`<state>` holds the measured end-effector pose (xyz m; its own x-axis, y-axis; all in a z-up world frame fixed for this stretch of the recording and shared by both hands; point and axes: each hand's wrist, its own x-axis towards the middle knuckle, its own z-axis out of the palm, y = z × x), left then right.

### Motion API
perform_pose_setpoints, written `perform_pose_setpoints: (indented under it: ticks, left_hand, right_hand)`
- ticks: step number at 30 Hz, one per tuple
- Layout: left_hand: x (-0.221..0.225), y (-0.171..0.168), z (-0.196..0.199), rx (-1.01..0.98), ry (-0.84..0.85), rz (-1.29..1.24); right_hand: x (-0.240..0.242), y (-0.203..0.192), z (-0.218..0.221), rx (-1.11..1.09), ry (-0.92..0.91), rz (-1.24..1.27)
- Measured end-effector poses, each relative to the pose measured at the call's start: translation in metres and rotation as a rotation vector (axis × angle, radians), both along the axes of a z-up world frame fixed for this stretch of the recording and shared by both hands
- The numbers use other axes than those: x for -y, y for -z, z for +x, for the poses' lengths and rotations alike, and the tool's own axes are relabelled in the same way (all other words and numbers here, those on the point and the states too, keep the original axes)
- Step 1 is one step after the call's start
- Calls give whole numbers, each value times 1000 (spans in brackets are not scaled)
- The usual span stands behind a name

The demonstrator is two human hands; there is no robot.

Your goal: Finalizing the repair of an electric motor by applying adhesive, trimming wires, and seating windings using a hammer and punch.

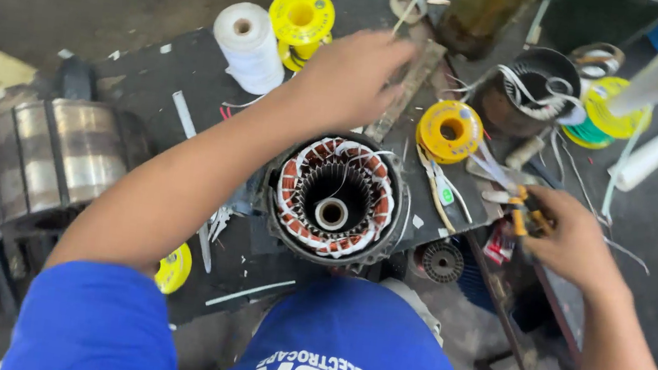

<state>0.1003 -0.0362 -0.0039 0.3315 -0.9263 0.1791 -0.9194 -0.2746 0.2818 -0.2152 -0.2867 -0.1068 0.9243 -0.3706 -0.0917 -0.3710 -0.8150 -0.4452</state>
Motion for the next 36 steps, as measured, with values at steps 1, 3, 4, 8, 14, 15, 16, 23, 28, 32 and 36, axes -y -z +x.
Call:
perform_pose_setpoints:
  ticks: [1,3,4,8,14,15,16,23,28,32,36]
  left_hand:
    - [-22,-12,-16,4,-41,15]
    - [-56,-40,-53,-126,-90,339]
    - [-61,-23,-59,-129,-125,354]
    - [-71,46,-94,-100,-232,587]
    - [-53,89,-103,110,-347,582]
    - [-49,94,-105,142,-314,600]
    - [-52,93,-107,136,-333,611]
    - [-54,100,-109,127,-299,664]
    - [-68,-20,-141,182,-443,613]
    - [-117,-129,-202,111,-545,200]
    - [-168,-119,-240,62,-661,-16]
  right_hand:
    - [0,6,12,4,-41,15]
    - [0,14,32,39,-157,134]
    - [5,40,43,40,-190,150]
    - [3,105,75,47,-275,-59]
    - [-28,135,114,-59,-409,-54]
    - [-29,153,114,-172,-451,-79]
    - [-32,148,113,-170,-473,-72]
    - [-9,108,116,2,-533,122]
    - [-1,43,121,412,-472,360]
    - [-55,-80,120,617,-722,773]
    - [-151,-152,108,496,-1212,762]
